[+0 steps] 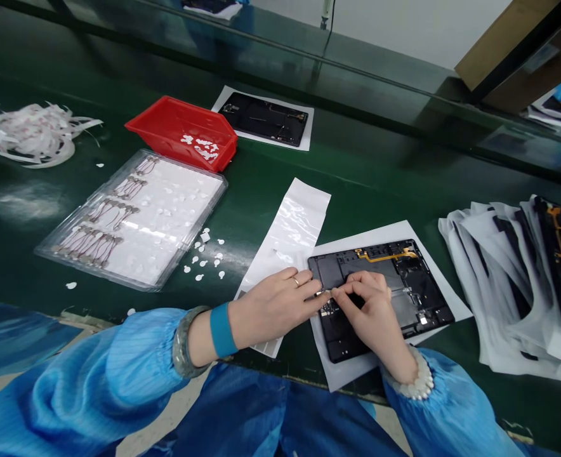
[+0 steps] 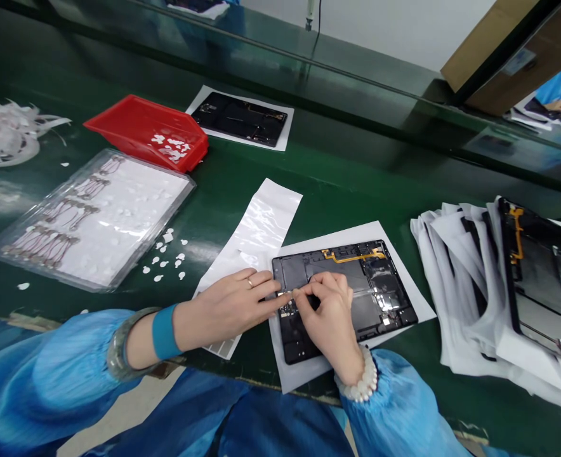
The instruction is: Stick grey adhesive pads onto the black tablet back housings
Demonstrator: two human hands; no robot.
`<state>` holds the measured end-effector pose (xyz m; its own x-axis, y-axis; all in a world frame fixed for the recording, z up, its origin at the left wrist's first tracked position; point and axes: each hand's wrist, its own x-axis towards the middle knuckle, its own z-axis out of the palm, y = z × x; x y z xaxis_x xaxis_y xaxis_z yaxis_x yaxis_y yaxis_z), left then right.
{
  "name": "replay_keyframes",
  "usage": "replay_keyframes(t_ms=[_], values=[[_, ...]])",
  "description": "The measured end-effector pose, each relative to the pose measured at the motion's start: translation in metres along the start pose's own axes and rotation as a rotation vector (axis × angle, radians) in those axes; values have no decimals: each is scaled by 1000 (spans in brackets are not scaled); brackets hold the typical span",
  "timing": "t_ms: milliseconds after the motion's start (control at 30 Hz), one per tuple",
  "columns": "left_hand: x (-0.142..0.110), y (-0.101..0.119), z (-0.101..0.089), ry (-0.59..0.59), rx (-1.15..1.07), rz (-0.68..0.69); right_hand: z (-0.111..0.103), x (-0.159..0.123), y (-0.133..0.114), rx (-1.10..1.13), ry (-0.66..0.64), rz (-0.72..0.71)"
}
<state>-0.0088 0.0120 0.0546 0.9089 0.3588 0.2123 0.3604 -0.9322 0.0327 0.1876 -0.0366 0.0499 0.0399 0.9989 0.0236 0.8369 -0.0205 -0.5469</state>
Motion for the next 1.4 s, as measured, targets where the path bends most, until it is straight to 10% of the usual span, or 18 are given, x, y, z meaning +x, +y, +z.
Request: replay_keyframes(t_ms=[367, 1400], values=[[15, -8, -14, -33, -49, 49, -36, 12, 26, -12, 83, -110], [36, -29, -4, -129, -199, 96, -22, 16, 41, -73, 19, -140]])
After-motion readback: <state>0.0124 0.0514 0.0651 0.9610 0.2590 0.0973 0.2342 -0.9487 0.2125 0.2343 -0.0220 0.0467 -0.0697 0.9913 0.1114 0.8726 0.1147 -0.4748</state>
